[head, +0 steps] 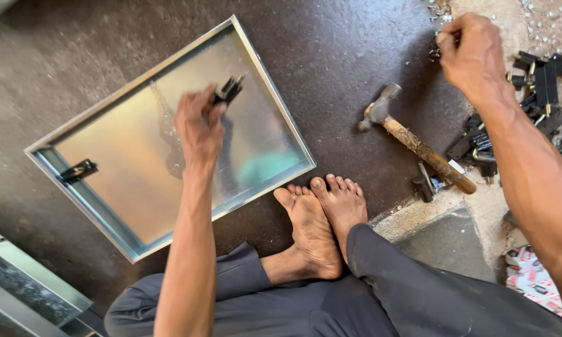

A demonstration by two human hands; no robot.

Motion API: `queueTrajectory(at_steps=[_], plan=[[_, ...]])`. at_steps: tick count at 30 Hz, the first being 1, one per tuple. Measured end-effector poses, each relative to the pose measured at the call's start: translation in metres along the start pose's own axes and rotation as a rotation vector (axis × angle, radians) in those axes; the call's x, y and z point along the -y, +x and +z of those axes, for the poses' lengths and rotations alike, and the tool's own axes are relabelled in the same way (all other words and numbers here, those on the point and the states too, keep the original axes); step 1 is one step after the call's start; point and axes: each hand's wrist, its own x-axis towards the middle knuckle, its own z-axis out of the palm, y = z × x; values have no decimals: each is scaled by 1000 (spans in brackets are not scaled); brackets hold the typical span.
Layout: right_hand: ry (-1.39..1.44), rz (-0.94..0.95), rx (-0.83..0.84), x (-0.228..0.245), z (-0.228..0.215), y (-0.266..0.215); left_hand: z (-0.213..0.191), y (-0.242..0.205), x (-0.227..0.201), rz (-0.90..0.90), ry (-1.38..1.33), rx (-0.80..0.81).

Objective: The person sits on the floor and uses a hammer to attach metal brackets to the corners of a rectangular metal frame. They repeatedly position the brackets and strike them with the hammer to secure them in place.

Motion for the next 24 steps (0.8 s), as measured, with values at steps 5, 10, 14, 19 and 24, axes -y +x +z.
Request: queueTrajectory(at_steps=[5, 10, 14, 19, 24], plan=[[198, -40, 12, 51, -10, 2, 25, 42, -13, 60, -294, -1], [290, -418, 98, 145, 24, 36, 36, 60, -7, 163, -310, -32], [402, -588, 98, 219, 63, 74, 32, 57, -9, 132, -336, -17], [324, -694, -4, 247, 75, 94, 20, 51, -6, 149, -214, -68], [322, -397, 160, 260, 82, 57, 26, 46, 2, 66, -193, -96]])
